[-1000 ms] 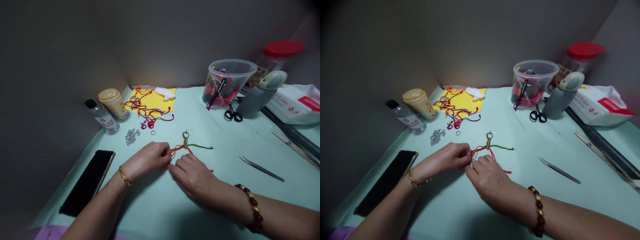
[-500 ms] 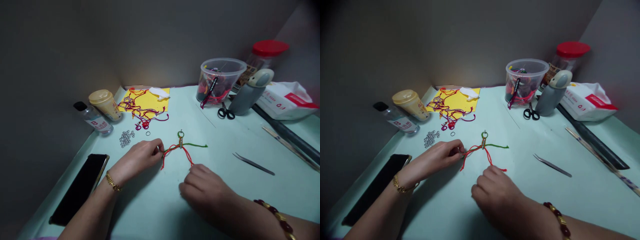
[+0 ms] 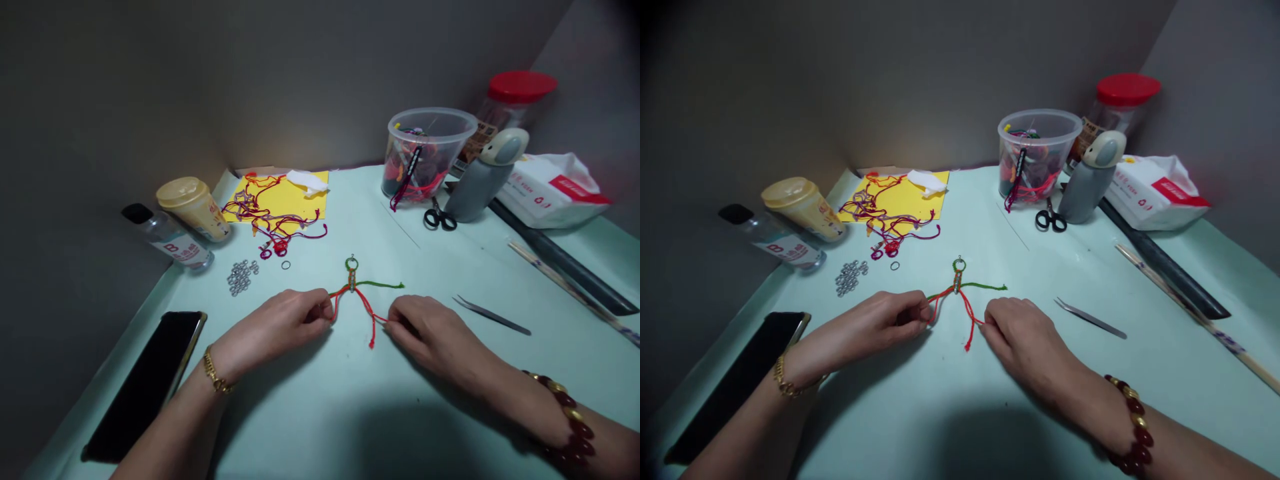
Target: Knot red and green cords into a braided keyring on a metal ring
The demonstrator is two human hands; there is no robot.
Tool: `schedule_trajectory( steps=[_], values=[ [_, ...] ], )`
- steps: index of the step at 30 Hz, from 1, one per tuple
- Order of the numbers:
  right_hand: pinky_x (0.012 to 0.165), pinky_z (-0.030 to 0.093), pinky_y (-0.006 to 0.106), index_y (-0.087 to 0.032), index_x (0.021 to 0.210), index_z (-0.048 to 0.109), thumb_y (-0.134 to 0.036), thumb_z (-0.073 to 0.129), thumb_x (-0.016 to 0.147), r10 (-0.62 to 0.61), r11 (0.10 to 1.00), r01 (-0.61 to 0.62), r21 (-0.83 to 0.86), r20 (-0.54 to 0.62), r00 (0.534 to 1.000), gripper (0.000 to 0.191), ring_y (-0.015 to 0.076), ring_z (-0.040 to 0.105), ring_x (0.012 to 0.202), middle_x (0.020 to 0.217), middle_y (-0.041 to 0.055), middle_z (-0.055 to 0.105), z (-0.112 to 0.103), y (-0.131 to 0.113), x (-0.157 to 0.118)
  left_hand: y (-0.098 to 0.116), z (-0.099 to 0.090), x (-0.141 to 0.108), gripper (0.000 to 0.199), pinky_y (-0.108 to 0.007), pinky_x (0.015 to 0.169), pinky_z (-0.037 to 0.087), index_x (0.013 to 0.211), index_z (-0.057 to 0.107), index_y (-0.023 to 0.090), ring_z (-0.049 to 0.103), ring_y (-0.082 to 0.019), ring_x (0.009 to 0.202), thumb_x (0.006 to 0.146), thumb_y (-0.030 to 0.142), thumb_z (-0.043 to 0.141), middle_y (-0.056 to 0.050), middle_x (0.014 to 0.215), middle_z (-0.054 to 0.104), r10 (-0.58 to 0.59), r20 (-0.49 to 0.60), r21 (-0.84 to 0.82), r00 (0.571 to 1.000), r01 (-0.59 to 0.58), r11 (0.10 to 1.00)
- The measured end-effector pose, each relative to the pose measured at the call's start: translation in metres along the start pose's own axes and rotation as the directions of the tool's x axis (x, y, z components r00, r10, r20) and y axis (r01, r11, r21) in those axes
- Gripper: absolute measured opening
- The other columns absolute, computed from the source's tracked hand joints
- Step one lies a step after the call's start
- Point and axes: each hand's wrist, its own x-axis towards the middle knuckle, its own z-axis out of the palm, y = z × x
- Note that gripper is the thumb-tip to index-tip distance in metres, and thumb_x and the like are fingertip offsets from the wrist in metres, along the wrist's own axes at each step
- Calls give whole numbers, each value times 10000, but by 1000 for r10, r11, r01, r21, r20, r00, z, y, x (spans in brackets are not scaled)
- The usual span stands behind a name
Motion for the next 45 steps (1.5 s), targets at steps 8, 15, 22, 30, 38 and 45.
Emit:
schedule_trajectory(
  steps=[8, 15, 22, 30, 38, 45],
  values=[
    [670, 367, 294, -192, 764, 530, -244, 458, 946, -43, 993, 42, 112, 14, 999, 202, 163, 501, 691, 723, 8, 581, 4, -6, -3, 3, 5, 3, 138, -227, 590, 304, 854, 584, 198, 467, -110, 626, 848, 212, 447, 35, 697, 565, 16, 88, -68, 996, -10, 998],
    [712, 405, 308, -186, 835, 586, -212, 473, 929, -121, 977, 115, 177, 21, 992, 149, 175, 547, 739, 805, 28, 646, 11, -11, -3, -1, 14, 8, 81, -231, 564, 283, 805, 532, 203, 442, -101, 593, 818, 178, 457, 49, 655, 551, 24, 86, -97, 996, -16, 995],
    [719, 409, 310, -183, 860, 605, -204, 469, 932, -154, 973, 151, 174, 1, 988, 155, 178, 553, 745, 835, 40, 665, 15, -11, -2, 1, 18, 8, 51, -240, 536, 257, 738, 494, 201, 419, -101, 572, 781, 188, 516, 53, 625, 514, -16, 95, -71, 995, 22, 997],
    [683, 382, 282, -190, 788, 614, -260, 491, 933, -262, 939, 264, 221, -38, 964, 203, 150, 530, 695, 744, 14, 624, 14, -11, -2, 2, 16, 4, 211, -242, 539, 264, 714, 612, 192, 421, -101, 567, 877, 288, 520, 39, 596, 517, 85, 87, 3, 993, -85, 996],
    [580, 336, 266, -203, 774, 575, -286, 523, 871, 174, 961, -169, 219, -1, 985, 137, 140, 497, 605, 664, -15, 589, -4, -9, 40, -10, 19, 23, 166, -247, 639, 370, 857, 616, 192, 536, -128, 707, 912, 253, 472, 8, 791, 631, 14, -346, -47, 938, -32, 998],
    [546, 285, 258, -201, 674, 499, -237, 521, 827, 134, 982, -135, 131, 13, 991, 159, 122, 444, 573, 626, -22, 558, 3, -6, 64, -6, 42, 37, 144, -264, 630, 372, 859, 576, 198, 540, -149, 725, 881, 337, 546, -10, 850, 617, 38, -402, 129, 915, 16, 992]
  ],
)
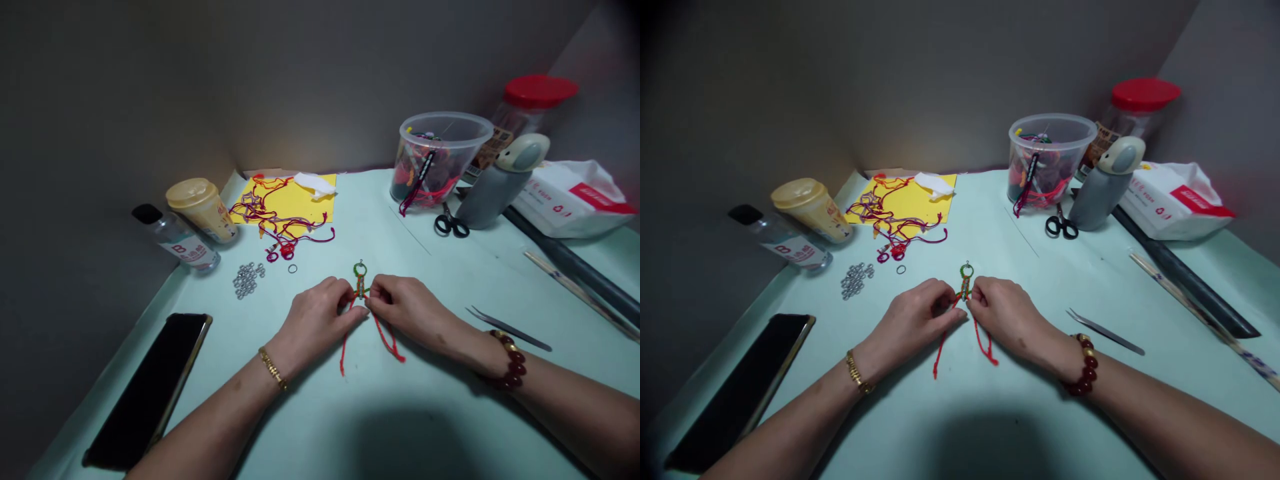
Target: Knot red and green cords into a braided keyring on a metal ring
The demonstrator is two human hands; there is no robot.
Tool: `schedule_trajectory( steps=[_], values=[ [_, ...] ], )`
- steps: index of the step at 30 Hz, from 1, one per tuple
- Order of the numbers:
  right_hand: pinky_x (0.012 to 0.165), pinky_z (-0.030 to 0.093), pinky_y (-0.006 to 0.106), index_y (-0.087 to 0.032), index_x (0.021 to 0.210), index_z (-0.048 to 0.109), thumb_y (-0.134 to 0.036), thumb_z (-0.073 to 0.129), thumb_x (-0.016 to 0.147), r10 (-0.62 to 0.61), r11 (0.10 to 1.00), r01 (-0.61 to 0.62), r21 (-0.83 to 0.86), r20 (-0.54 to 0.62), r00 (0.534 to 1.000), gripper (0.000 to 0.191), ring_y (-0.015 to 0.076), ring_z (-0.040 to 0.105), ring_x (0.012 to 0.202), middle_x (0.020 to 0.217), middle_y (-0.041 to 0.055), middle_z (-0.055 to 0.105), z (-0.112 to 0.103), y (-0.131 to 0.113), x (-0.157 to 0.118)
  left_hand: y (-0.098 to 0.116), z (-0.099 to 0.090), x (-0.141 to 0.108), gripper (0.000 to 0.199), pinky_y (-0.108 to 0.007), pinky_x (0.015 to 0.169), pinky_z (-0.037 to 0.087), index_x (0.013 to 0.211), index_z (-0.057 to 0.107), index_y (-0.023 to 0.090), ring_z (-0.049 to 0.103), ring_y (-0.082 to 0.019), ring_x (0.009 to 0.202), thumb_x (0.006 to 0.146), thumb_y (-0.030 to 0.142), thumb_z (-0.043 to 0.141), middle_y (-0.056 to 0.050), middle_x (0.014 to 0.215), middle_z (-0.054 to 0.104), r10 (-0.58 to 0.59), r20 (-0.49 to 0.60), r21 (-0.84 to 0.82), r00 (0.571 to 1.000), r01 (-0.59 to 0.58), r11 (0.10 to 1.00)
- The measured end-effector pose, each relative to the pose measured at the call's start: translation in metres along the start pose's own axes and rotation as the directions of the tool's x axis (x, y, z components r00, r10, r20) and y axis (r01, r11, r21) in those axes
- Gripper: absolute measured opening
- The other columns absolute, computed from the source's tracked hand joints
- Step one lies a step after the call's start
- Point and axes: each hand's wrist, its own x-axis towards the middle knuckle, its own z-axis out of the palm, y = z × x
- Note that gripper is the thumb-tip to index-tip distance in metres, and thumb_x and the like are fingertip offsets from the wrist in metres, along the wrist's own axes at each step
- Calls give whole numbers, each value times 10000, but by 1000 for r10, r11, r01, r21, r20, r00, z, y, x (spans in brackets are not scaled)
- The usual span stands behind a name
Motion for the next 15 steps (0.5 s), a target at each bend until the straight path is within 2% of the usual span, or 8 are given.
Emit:
schedule_trajectory(
  steps=[3, 6, 9, 11, 15],
  values=[
    [525, 314, 240, -202, 666, 493, -226, 505, 825, 5, 991, -10, 131, 38, 999, 161, 113, 468, 543, 573, -30, 552, -3, 4, 3, 1, 4, 3, 122, -270, 629, 362, 842, 555, 198, 548, -151, 723, 896, 298, 508, -11, 845, 621, -19, -15, 66, 1000, 20, 998],
    [454, 360, 217, -210, 739, 490, -242, 469, 846, 108, 916, -178, 360, 207, 972, 114, 110, 486, 434, 465, -53, 522, -7, 5, 6, 0, 0, 7, 147, -269, 622, 360, 816, 543, 199, 550, -151, 707, 914, 255, 449, -11, 811, 626, -41, 23, 43, 999, 40, 998],
    [377, 369, 199, -208, 808, 483, -251, 452, 859, 117, 819, -290, 495, 350, 929, 73, 95, 445, 345, 430, -77, 489, -8, 7, 10, -2, -8, 11, 183, -269, 620, 367, 812, 536, 198, 551, -155, 700, 930, 267, 416, -17, 800, 630, -40, 73, -8, 997, 41, 999],
    [357, 360, 187, -199, 798, 489, -246, 472, 852, 99, 811, -282, 512, 355, 930, 74, 81, 446, 339, 462, -72, 492, -8, 10, 11, -2, -11, 13, 203, -271, 622, 371, 818, 534, 195, 552, -156, 696, 942, 283, 400, -20, 792, 630, -35, 85, -30, 996, 38, 999],
    [362, 332, 195, -180, 775, 543, -232, 504, 827, 87, 856, -230, 463, 311, 947, 83, 71, 452, 369, 556, -37, 545, -8, 13, 11, -3, -11, 15, 195, -265, 594, 353, 844, 548, 191, 542, -148, 658, 939, 276, 401, -10, 746, 623, -54, 80, -66, 995, 60, 996]
  ],
)
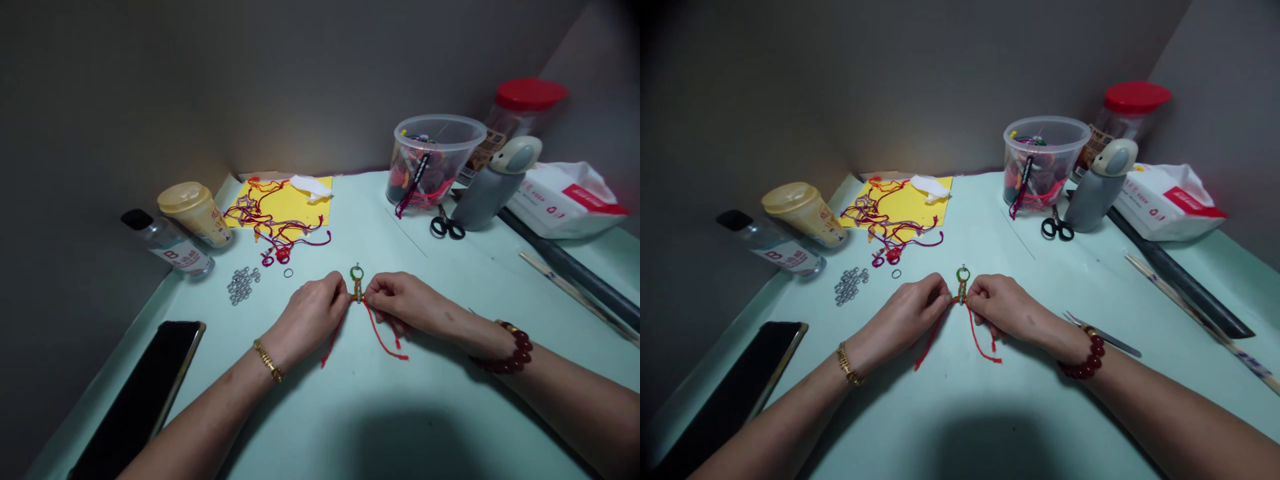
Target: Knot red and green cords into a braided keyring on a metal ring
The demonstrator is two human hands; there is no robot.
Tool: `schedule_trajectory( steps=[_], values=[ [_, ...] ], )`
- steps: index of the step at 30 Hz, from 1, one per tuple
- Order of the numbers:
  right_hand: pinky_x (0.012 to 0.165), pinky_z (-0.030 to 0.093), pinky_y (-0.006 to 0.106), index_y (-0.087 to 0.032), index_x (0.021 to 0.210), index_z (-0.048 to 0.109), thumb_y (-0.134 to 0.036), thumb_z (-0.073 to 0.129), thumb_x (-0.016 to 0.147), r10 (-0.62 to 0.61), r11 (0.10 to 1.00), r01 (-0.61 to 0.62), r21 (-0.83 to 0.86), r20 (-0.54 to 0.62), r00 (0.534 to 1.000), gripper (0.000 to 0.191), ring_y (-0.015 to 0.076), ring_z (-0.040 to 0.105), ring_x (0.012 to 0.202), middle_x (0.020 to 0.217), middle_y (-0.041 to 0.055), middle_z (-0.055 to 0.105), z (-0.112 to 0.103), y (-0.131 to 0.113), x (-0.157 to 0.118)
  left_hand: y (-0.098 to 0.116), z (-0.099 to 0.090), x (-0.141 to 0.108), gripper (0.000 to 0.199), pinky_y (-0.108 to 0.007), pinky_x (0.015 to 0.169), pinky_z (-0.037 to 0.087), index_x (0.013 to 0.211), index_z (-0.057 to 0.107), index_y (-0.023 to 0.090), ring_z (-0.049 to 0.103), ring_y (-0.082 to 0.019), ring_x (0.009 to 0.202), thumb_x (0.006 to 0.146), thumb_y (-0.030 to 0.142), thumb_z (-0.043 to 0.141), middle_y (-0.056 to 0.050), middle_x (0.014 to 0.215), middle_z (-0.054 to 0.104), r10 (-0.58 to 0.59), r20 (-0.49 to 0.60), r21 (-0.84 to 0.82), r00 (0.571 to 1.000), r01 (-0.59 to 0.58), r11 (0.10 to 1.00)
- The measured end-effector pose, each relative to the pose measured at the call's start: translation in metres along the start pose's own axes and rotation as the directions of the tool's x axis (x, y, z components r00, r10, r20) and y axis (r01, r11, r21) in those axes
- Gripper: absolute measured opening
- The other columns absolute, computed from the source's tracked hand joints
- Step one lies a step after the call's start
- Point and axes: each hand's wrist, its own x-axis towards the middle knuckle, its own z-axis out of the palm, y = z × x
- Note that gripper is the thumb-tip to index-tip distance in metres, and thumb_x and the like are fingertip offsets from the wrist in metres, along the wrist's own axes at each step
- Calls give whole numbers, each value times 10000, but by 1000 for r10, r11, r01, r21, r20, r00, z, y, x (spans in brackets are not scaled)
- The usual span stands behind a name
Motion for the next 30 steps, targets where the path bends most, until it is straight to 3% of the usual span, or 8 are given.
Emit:
schedule_trajectory(
  steps=[7, 16, 30],
  values=[
    [469, 277, 218, -175, 698, 595, -255, 576, 772, -111, 964, 71, -258, -145, 983, 111, 91, 397, 522, 563, -41, 495, 2, -6, 1, -1, 1, 1, 144, -252, 609, 361, 898, 601, 196, 545, -136, 674, 854, 172, 466, 3, 782, 647, 13, 15, -81, 1000, -12, 997],
    [501, 286, 229, -181, 691, 566, -189, 490, 790, -143, 960, 98, -262, -161, 977, 126, 103, 404, 551, 591, -30, 512, 3, -5, 2, -3, 9, 0, 233, -309, 762, 435, 909, 634, 201, 566, -175, 822, 883, 156, 407, -35, 881, 605, 81, -5, -27, 997, -81, 996],
    [547, 314, 241, -174, 707, 594, -151, 445, 815, -171, 939, 118, -322, -142, 975, 186, 122, 431, 583, 612, -18, 528, 2, -8, 1, -1, 11, 2, 283, -308, 756, 427, 910, 650, 208, 560, -170, 798, 861, 107, 390, -23, 835, 560, 74, 1, -25, 997, -74, 997]
  ],
)
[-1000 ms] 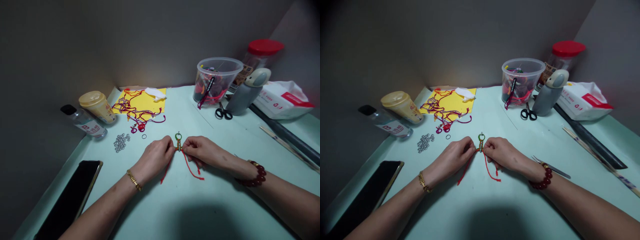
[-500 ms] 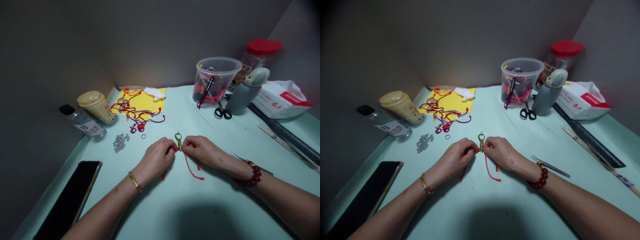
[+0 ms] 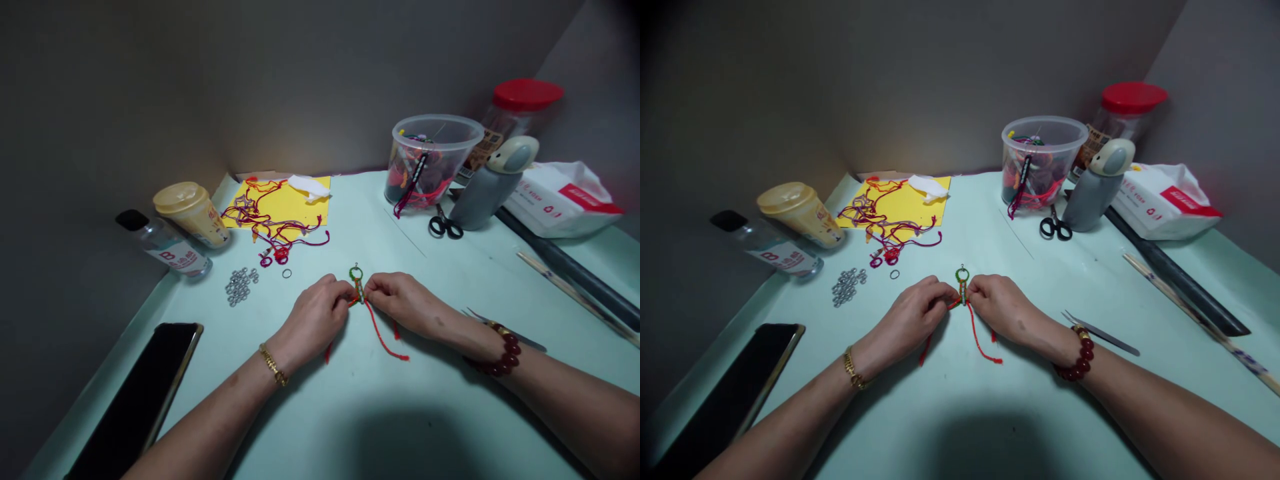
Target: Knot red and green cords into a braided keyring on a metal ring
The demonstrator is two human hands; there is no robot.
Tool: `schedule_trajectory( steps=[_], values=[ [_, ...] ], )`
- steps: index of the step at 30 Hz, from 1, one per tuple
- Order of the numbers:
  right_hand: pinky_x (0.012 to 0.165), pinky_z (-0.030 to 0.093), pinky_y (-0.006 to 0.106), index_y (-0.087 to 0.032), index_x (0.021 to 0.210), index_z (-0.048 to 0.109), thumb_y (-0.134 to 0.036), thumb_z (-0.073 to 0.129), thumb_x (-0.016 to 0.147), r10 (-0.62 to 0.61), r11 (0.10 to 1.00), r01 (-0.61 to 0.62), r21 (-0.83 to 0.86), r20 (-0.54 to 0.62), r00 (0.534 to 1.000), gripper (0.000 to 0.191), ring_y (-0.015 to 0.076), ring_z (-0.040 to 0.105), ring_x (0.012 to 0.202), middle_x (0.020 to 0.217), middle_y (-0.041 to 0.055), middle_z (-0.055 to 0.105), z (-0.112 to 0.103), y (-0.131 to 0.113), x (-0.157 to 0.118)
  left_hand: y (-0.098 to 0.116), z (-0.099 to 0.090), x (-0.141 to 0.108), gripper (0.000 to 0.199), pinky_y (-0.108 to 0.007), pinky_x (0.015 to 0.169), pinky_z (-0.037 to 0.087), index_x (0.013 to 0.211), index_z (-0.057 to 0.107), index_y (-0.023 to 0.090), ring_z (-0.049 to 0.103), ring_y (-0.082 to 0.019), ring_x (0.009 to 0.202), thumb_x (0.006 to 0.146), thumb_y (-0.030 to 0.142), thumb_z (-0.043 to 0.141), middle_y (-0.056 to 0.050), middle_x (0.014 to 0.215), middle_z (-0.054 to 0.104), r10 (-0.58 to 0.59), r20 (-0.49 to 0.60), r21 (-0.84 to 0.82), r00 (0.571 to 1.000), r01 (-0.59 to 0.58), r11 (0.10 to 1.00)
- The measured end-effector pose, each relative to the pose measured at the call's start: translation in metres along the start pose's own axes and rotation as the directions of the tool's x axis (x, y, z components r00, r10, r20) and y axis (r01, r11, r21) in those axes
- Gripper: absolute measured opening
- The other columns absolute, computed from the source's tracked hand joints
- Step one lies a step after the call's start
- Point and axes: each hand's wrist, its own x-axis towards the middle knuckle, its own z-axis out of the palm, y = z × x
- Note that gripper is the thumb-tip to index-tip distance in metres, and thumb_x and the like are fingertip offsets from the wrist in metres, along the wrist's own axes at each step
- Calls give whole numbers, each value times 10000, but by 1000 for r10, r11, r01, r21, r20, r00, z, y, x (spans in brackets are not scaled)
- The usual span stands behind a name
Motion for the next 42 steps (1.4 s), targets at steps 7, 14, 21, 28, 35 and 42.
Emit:
schedule_trajectory(
  steps=[7, 14, 21, 28, 35, 42],
  values=[
    [578, 343, 245, -174, 740, 638, -151, 437, 814, -34, 999, 34, 4, -1, 999, 215, 133, 486, 605, 637, -10, 580, 0, 4, 1, 2, 1, 0, 315, -298, 755, 423, 935, 665, 213, 565, -172, 805, 848, 100, 384, -26, 826, 556, -14, 1, 7, 1000, 14, 1000],
    [547, 324, 242, -178, 724, 616, -145, 448, 801, -5, 1000, 5, 4, -24, 1000, 188, 120, 466, 575, 623, -21, 572, 3, 4, 0, 3, 1, -2, 289, -297, 747, 424, 921, 665, 209, 570, -169, 802, 865, 131, 393, -30, 845, 582, -17, -18, -14, 1000, 17, 1000],
    [525, 292, 236, -189, 739, 582, -133, 514, 762, 40, 999, -41, -13, -82, 996, 91, 99, 414, 536, 592, -46, 533, 7, -3, -3, 5, 3, -2, 168, -281, 688, 414, 847, 599, 191, 555, -162, 769, 857, 150, 436, -27, 845, 588, -26, -52, 11, 998, 26, 1000],
    [519, 291, 235, -195, 742, 555, -125, 483, 777, 27, 1000, -28, -15, -81, 996, 106, 102, 413, 537, 581, -47, 522, 7, 1, -3, -1, 0, 0, 182, -282, 712, 409, 842, 596, 187, 559, -153, 775, 899, 159, 425, -20, 828, 618, 1, -69, -57, 998, -5, 998],
    [518, 281, 235, -198, 735, 565, -122, 486, 766, 28, 1000, -28, -3, -68, 997, 114, 104, 414, 539, 580, -48, 525, 8, 3, 0, 2, 1, 1, 155, -257, 610, 356, 812, 555, 196, 515, -123, 613, 878, 150, 422, 27, 662, 600, -65, -40, -142, 997, 59, 988],
    [537, 278, 241, -197, 735, 547, -110, 485, 764, 38, 999, -38, 2, -91, 995, 111, 102, 410, 537, 582, -48, 523, 7, -2, -1, 1, 5, 3, 101, -253, 632, 356, 777, 533, 189, 503, -124, 674, 829, 123, 476, 13, 742, 576, -12, -131, -92, 991, 0, 996]
  ],
)
